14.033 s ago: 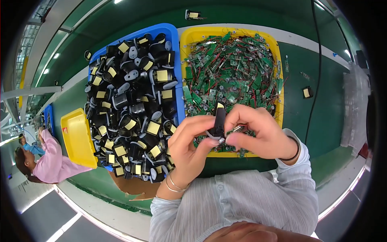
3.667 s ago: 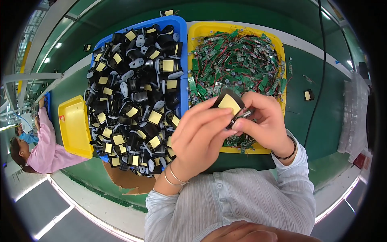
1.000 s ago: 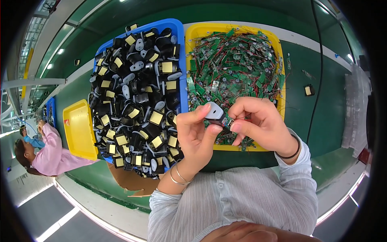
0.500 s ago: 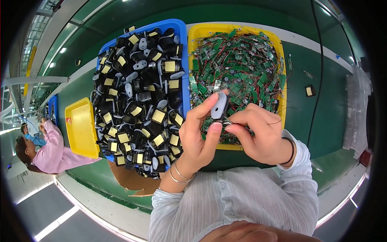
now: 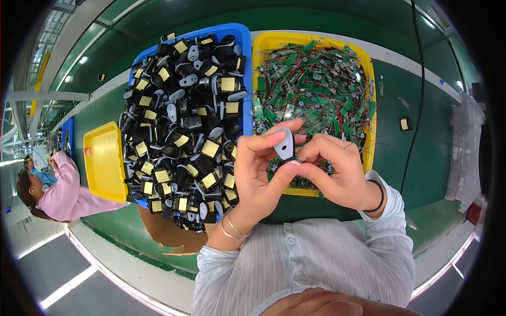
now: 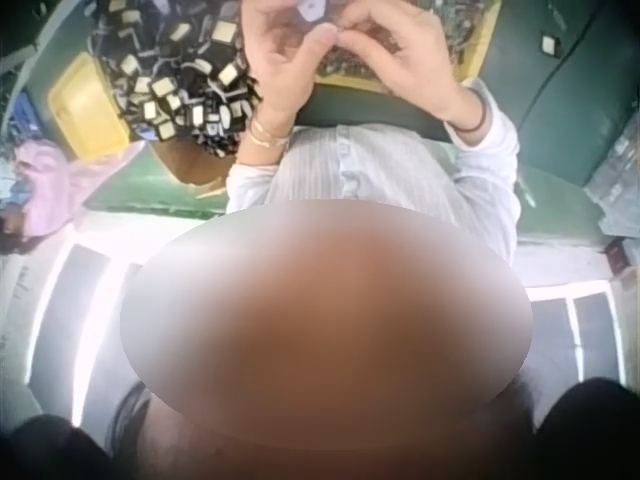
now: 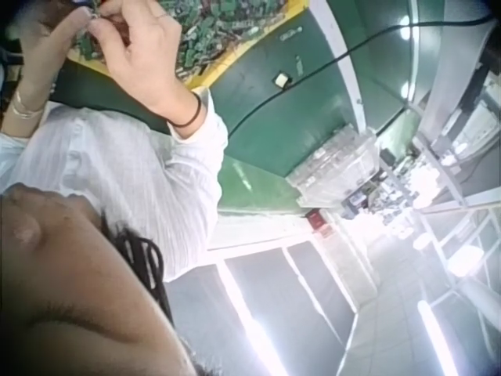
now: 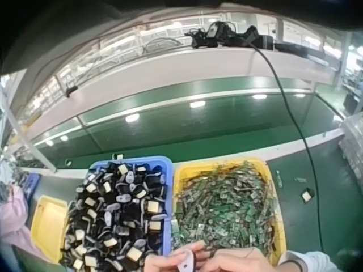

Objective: The person assembles electronic components by hand, placing circuit boards into plastic housings and securing them with tape.

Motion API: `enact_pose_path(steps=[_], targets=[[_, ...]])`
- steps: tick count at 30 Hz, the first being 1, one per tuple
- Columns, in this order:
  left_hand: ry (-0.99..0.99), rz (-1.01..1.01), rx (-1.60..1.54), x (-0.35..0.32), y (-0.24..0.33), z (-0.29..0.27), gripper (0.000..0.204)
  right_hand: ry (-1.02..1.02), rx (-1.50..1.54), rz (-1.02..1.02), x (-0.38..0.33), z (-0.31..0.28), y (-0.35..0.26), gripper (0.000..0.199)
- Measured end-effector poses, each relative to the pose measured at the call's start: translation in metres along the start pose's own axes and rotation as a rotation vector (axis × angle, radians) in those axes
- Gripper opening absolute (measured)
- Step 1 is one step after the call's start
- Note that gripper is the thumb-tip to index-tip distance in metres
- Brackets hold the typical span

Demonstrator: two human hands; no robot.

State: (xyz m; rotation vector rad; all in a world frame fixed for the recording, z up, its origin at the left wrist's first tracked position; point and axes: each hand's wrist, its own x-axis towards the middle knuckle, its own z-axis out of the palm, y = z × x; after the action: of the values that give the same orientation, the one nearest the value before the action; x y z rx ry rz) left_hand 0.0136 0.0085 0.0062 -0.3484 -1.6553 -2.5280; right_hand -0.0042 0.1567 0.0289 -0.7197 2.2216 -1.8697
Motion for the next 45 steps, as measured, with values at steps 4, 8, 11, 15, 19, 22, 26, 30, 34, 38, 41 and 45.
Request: enact_pose_path(steps=[4,8,11,15,19,22,26,30,34,38,41,45], targets=[[-0.009,0.143,0.122,-0.004,-0.006,-0.007,0.036,0.044,-0.232,-0.246,0.007,0.002,0.002,0.017],[-0.023,0.260,0.139,-0.005,-0.005,-0.004,0.040,0.066,-0.289,-0.305,0.003,0.001,-0.006,0.017],[-0.075,0.202,0.078,-0.009,-0.003,-0.006,0.041,-0.009,-0.308,-0.304,0.002,-0.005,-0.012,0.018],[-0.180,0.019,0.568,0.004,0.036,-0.023,0.051,-0.094,-0.571,-0.283,0.029,-0.024,-0.016,0.016],[-0.144,0.115,1.402,0.040,0.068,-0.066,0.035,0.019,-0.956,-0.246,0.108,-0.079,0.041,0.010],[-0.134,0.186,1.663,0.086,0.060,-0.110,0.017,0.120,-1.267,-0.189,0.172,-0.128,0.107,0.009],[-0.178,0.176,1.904,0.118,0.043,-0.138,0.023,0.086,-1.512,-0.026,0.214,-0.154,0.157,0.010],[-0.239,0.163,1.998,0.142,0.030,-0.142,0.033,0.026,-1.477,0.036,0.210,-0.155,0.175,0.019],[-0.293,0.037,2.198,0.149,0.024,-0.137,0.035,0.217,-1.175,0.010,0.192,-0.154,0.153,0.024],[-0.357,-0.142,2.214,0.151,0.027,-0.128,0.041,0.260,-1.061,-0.026,0.154,-0.151,0.115,0.025],[-0.397,-0.182,2.141,0.150,0.028,-0.132,0.039,0.311,-1.007,-0.130,0.112,-0.116,0.073,0.017],[-0.386,-0.060,2.127,0.145,0.027,-0.134,0.033,0.289,-1.012,-0.093,0.071,-0.111,0.058,0.012]])
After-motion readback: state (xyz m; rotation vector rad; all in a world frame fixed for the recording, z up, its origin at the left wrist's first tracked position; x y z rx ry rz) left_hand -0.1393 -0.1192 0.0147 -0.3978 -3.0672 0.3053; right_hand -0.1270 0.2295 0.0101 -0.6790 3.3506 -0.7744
